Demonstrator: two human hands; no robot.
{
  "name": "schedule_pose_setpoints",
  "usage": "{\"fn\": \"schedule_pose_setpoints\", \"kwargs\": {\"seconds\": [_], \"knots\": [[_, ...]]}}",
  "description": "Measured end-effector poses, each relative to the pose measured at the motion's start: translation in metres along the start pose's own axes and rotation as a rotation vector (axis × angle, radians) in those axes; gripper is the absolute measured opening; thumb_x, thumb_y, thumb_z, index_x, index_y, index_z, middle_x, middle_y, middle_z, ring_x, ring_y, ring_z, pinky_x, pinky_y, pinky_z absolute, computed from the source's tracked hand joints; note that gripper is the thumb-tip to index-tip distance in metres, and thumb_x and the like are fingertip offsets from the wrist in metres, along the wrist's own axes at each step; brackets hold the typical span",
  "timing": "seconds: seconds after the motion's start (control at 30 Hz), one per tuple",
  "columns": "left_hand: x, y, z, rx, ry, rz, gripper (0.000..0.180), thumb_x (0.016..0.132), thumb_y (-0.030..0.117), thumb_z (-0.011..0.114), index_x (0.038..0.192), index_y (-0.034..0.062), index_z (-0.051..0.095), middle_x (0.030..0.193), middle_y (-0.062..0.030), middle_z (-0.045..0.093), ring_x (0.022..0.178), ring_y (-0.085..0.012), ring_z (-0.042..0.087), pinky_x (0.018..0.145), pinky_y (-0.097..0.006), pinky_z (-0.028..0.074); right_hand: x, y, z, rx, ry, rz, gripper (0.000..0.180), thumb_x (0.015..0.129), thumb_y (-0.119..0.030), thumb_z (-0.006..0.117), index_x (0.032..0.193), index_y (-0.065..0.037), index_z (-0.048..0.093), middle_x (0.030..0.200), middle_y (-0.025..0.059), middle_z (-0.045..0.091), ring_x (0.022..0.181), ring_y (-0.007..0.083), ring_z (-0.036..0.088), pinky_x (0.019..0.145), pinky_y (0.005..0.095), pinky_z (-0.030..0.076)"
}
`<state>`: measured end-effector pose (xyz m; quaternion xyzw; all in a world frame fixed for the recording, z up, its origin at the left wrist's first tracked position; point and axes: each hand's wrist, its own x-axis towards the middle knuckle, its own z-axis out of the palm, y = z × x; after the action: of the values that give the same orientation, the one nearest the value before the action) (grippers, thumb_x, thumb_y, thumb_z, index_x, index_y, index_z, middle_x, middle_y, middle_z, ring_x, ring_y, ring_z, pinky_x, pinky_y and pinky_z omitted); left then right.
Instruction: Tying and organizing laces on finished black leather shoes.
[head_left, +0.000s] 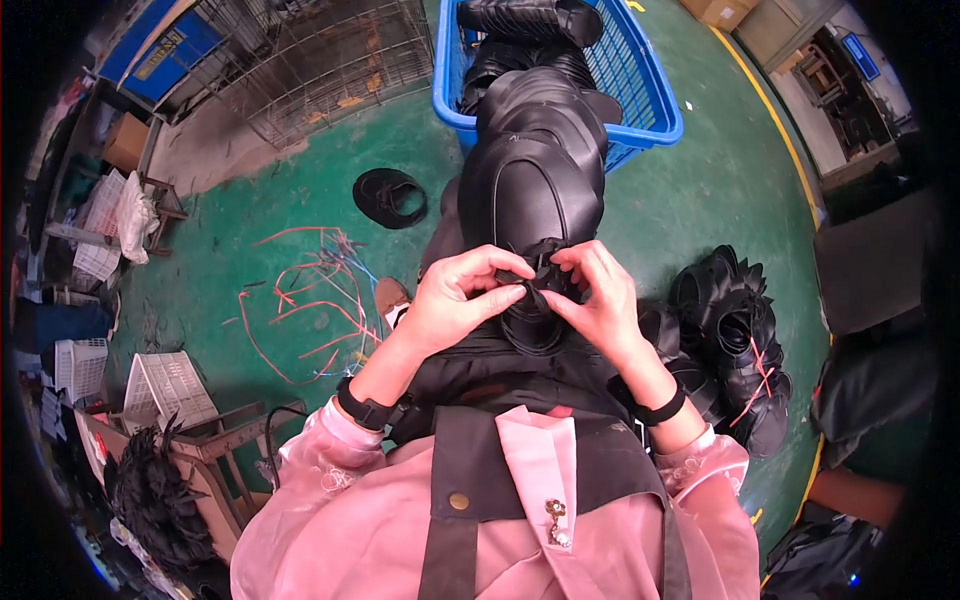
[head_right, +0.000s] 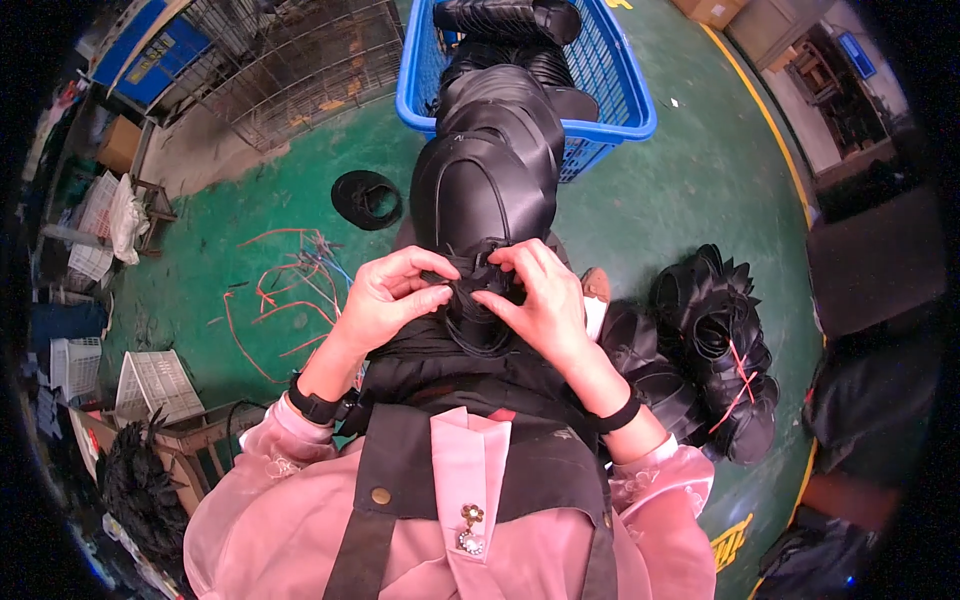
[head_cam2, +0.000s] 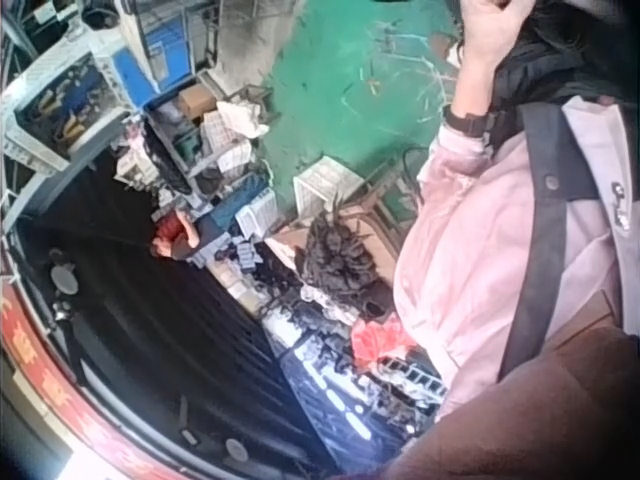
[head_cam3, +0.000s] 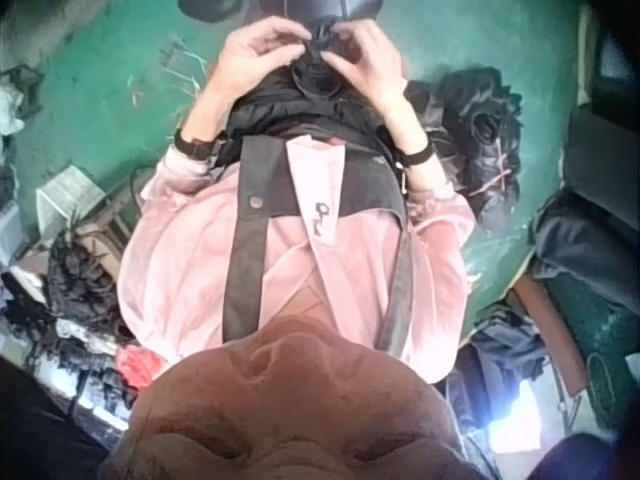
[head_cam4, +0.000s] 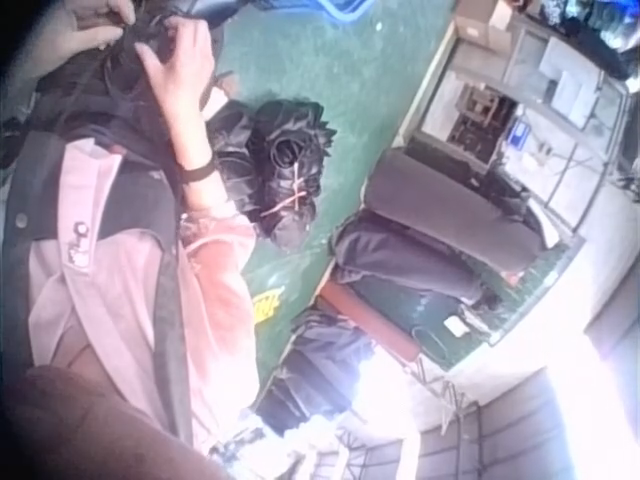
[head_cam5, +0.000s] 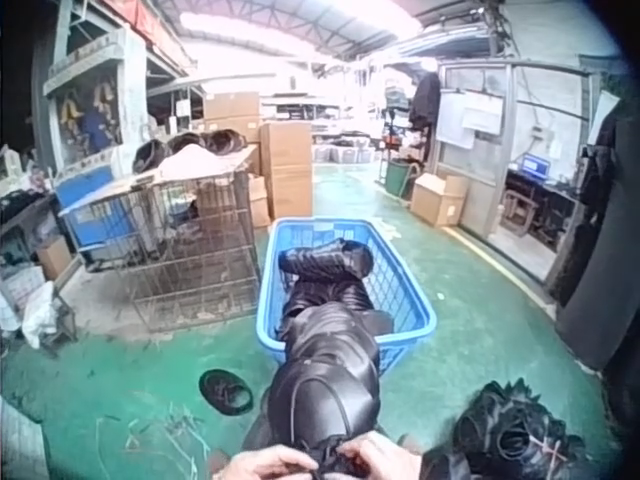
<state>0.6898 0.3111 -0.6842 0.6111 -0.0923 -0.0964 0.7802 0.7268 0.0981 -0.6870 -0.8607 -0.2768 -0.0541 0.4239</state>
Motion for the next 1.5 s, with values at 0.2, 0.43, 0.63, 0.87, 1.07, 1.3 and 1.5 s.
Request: {"fn": "schedule_pose_setpoints", "kwargs": {"seconds": [0.2, 0.43, 0.63, 0.87, 1.07, 1.3, 1.5], "knots": [[0.002, -0.011, -0.014, 0.115, 0.113, 0.038, 0.045, 0.081, 0.001, 0.068, 0.123, 0.0031, 0.053, 0.099, -0.0040, 0.059, 0.080, -0.0091, 0.055, 0.070, -0.023, 0.047, -0.004, 0.006, 0.001, -0.138, 0.089, -0.152, 0.018, 0.066, -0.004, 0.072, 0.071, -0.005, 0.055, 0.075, 0.0067, 0.061, 0.067, 0.0231, 0.062, 0.061, 0.0311, 0.050], [-0.001, -0.010, 0.007, 1.043, 0.118, 0.258, 0.080, 0.071, 0.007, 0.072, 0.142, 0.0136, 0.037, 0.091, -0.0088, 0.051, 0.069, -0.0201, 0.054, 0.060, -0.033, 0.048, -0.009, 0.015, -0.006, -0.106, 0.211, -0.133, 0.016, 0.065, 0.000, 0.069, 0.069, -0.007, 0.055, 0.074, 0.0046, 0.064, 0.059, 0.0180, 0.061, 0.054, 0.0280, 0.044], [-0.006, -0.012, 0.001, 1.023, 0.239, 0.601, 0.065, 0.065, -0.010, 0.061, 0.128, 0.0049, 0.055, 0.063, -0.0076, 0.045, 0.051, -0.0232, 0.049, 0.048, -0.036, 0.044, -0.004, 0.008, -0.012, 0.108, 0.140, -0.141, 0.014, 0.067, 0.003, 0.068, 0.076, -0.002, 0.059, 0.080, 0.0094, 0.066, 0.072, 0.0223, 0.064, 0.066, 0.0295, 0.049], [0.000, 0.023, -0.060, 0.990, 0.642, 0.569, 0.055, 0.069, -0.014, 0.054, 0.119, 0.0073, 0.063, 0.071, -0.0073, 0.056, 0.048, -0.0160, 0.050, 0.047, -0.030, 0.043, 0.014, 0.028, -0.012, -0.052, 0.051, 0.076, 0.056, 0.078, -0.017, 0.066, 0.130, -0.004, 0.050, 0.137, 0.0177, 0.046, 0.130, 0.0338, 0.040, 0.108, 0.0434, 0.030], [0.011, -0.023, -0.140, 0.616, 0.875, 0.294, 0.046, 0.078, -0.011, 0.050, 0.120, 0.0045, 0.061, 0.082, -0.0044, 0.057, 0.066, -0.0083, 0.048, 0.061, -0.023, 0.042, 0.015, 0.052, 0.017, -0.201, -0.054, 0.026, 0.063, 0.081, -0.035, 0.067, 0.134, -0.007, 0.047, 0.149, 0.0197, 0.027, 0.138, 0.0391, 0.025, 0.112, 0.0490, 0.022], [0.045, -0.065, -0.130, 0.603, 0.617, 0.189, 0.028, 0.087, -0.001, 0.052, 0.113, -0.0005, 0.060, 0.081, -0.0047, 0.057, 0.070, -0.0111, 0.053, 0.064, -0.024, 0.045, 0.022, 0.049, 0.016, -0.163, -0.036, 0.070, 0.059, 0.077, -0.028, 0.070, 0.129, -0.006, 0.051, 0.146, 0.0200, 0.031, 0.136, 0.0388, 0.029, 0.111, 0.0486, 0.025], [0.045, -0.119, -0.133, -0.386, 0.693, 0.018, 0.029, 0.094, 0.007, 0.054, 0.123, 0.0050, 0.056, 0.105, -0.0028, 0.065, 0.091, -0.0127, 0.062, 0.082, -0.029, 0.051, 0.047, 0.031, 0.004, -0.273, 0.069, 0.059, 0.043, 0.071, -0.005, 0.069, 0.113, -0.004, 0.060, 0.128, 0.0159, 0.051, 0.126, 0.0360, 0.043, 0.105, 0.0454, 0.034]]}}
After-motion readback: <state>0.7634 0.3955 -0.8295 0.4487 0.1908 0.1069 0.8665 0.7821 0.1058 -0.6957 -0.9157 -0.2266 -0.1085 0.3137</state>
